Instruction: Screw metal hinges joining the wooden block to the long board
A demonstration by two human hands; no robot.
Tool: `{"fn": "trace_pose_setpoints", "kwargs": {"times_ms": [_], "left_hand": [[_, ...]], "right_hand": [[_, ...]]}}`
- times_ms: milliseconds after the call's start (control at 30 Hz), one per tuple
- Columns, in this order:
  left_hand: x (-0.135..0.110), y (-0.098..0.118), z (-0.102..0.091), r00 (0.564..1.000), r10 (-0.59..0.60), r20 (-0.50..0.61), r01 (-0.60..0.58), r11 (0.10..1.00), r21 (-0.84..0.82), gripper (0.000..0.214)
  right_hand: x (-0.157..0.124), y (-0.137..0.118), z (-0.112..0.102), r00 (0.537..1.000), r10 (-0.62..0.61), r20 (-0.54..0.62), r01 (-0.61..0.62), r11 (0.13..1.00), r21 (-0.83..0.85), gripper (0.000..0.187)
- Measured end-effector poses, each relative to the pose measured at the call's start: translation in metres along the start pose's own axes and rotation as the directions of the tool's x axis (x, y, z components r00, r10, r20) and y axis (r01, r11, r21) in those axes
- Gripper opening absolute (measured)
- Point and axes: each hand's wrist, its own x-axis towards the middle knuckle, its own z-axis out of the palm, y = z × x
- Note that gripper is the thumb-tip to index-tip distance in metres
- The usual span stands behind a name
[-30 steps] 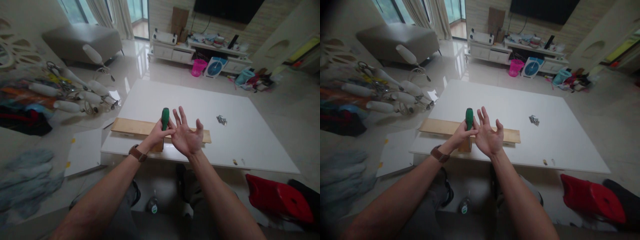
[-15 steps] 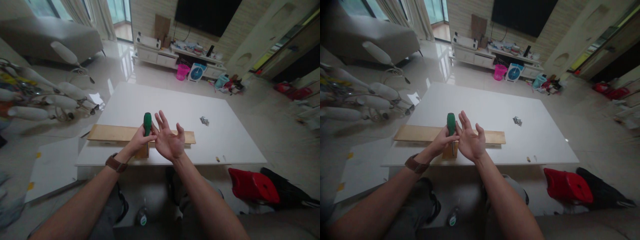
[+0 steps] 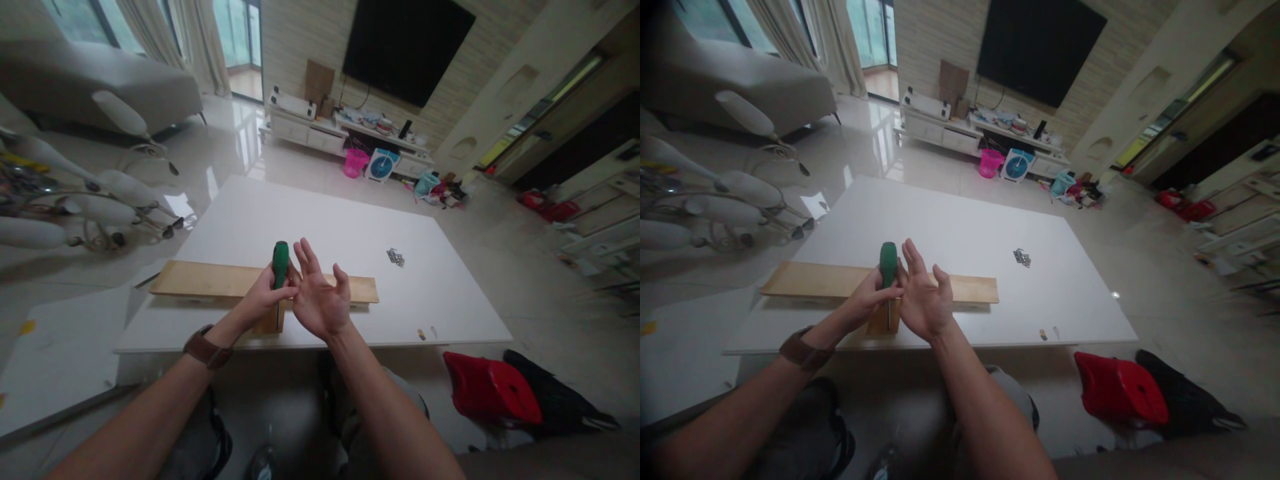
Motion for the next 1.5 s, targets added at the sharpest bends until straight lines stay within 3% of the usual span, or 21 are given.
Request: {"fn": "trace_pose_setpoints", "kwargs": {"times_ms": [333, 600, 767, 933, 1167, 1500], "left_hand": [[-0.0007, 0.0002, -0.0002, 0.999, -0.045, -0.014, 0.045, 0.999, 0.02, 0.042], [-0.0011, 0.0031, 0.0013, 1.0, -0.011, 0.013, 0.011, 1.0, 0.009, 0.04], [-0.0011, 0.0031, 0.0014, 1.0, -0.022, 0.009, 0.022, 1.0, 0.016, 0.04], [-0.0003, 0.0026, 0.0016, 1.0, -0.025, 0.017, 0.025, 1.0, -0.008, 0.042], [0.0001, 0.0006, 0.0007, 0.999, -0.039, -0.005, 0.039, 0.999, 0.013, 0.043], [0.0007, 0.0003, 0.0012, 0.999, -0.036, -0.005, 0.036, 0.999, -0.004, 0.043]], "right_hand": [[0.0018, 0.0009, -0.0037, 1.0, -0.012, 0.007, 0.013, 0.999, -0.049, 0.064], [0.0035, -0.001, -0.0064, 1.0, -0.01, -0.003, 0.009, 0.945, -0.328, 0.091], [0.0044, -0.0023, -0.008, 1.0, -0.021, 0.022, 0.029, 0.895, -0.445, 0.096], [0.0037, -0.0018, -0.008, 0.999, -0.039, 0.021, 0.044, 0.916, -0.399, 0.09], [0.0017, -0.0002, -0.0018, 0.999, -0.025, -0.036, 0.018, 0.981, -0.193, 0.075], [0.0, -0.0011, 0.0008, 1.0, -0.004, -0.009, 0.004, 1.0, -0.02, 0.062]]}}
